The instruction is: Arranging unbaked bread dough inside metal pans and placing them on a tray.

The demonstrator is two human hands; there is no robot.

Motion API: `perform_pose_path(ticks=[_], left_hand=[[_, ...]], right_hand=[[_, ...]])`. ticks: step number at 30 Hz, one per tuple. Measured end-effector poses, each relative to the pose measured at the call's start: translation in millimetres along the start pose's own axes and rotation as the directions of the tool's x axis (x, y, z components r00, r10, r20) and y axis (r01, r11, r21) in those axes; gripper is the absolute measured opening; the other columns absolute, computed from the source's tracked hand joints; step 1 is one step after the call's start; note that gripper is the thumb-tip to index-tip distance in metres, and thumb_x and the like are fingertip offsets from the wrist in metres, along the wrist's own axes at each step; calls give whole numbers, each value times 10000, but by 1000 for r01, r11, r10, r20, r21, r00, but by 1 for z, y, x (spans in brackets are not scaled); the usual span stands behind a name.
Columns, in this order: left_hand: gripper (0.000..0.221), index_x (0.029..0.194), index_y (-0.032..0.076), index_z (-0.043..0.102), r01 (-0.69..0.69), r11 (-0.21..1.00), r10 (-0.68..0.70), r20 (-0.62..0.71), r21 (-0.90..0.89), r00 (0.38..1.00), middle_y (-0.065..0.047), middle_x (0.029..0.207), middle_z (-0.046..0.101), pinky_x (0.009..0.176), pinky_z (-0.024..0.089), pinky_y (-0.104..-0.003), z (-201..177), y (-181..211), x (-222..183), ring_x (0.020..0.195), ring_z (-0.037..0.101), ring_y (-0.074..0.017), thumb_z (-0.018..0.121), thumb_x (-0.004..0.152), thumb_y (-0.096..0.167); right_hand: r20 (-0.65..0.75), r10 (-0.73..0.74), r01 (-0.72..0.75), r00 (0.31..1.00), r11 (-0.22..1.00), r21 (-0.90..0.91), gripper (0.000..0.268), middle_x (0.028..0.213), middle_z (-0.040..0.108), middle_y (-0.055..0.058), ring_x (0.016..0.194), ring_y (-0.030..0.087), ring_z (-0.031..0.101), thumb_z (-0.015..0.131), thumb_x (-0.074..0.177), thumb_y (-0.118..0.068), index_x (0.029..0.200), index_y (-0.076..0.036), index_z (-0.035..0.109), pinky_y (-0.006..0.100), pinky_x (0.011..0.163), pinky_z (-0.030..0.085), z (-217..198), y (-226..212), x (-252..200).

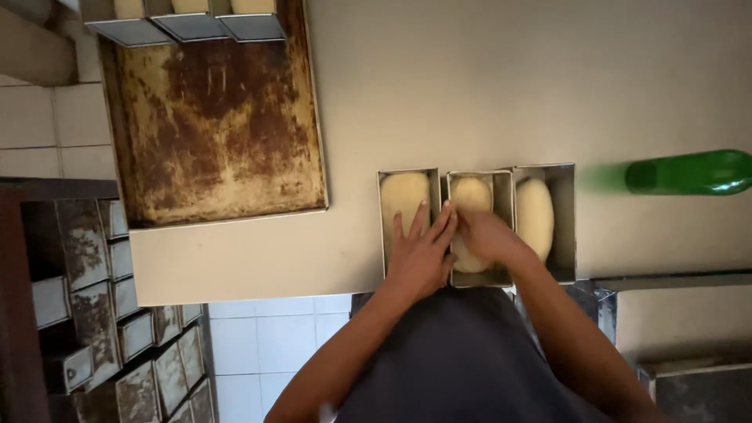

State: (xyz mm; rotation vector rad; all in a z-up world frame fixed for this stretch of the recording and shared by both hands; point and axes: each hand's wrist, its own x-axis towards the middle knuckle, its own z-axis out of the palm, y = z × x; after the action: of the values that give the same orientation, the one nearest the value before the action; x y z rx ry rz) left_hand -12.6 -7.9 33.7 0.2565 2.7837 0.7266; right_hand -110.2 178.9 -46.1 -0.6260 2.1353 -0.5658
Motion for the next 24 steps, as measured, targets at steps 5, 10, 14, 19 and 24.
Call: perform_pose_path(ticks=[5,10,14,19,24], left_hand=[[828,1544,83,367,-9,1000,9,-6,-16,1000,-75,1676,244,1136,164,-748,6,-2,4,1522,235,-412,724,844,346],[851,1588,101,363,-37,998,41,-77,52,996,-71,1692,250,1173,172,-738,11,-1,3,1544,246,-397,726,872,384],[1251,1575,17,262,30,998,-24,99,-50,995,-123,1674,128,1142,107,-769,-16,16,6,1522,154,-423,798,655,674],[1434,1605,-3,214,33,998,-40,134,54,990,-170,1702,91,1147,91,-762,-9,28,2,1557,132,-434,790,558,790],[1354,1554,-2,248,43,998,-43,-14,-51,999,-166,1720,102,1169,79,-755,3,20,4,1543,121,-486,806,602,782]], right_hand=[[24,-185,186,983,980,-70,313,1113,719,250,1060,424,669,552,909,-221,1101,-14,686,495,895,528,-36,27,39],[58,-120,131,991,954,-269,338,1113,720,242,1029,421,676,570,913,-286,1068,-20,710,495,882,538,-23,68,88],[284,8,92,959,938,-335,375,1090,712,245,996,420,668,591,919,-366,1059,-40,713,515,877,517,-45,30,57],[482,15,199,876,899,-390,349,1028,743,223,952,399,699,604,898,-347,952,-32,745,504,866,531,-40,6,23],[560,-15,325,828,827,-459,293,992,747,223,923,404,709,630,861,-277,885,-19,765,506,843,545,-6,1,-5]])
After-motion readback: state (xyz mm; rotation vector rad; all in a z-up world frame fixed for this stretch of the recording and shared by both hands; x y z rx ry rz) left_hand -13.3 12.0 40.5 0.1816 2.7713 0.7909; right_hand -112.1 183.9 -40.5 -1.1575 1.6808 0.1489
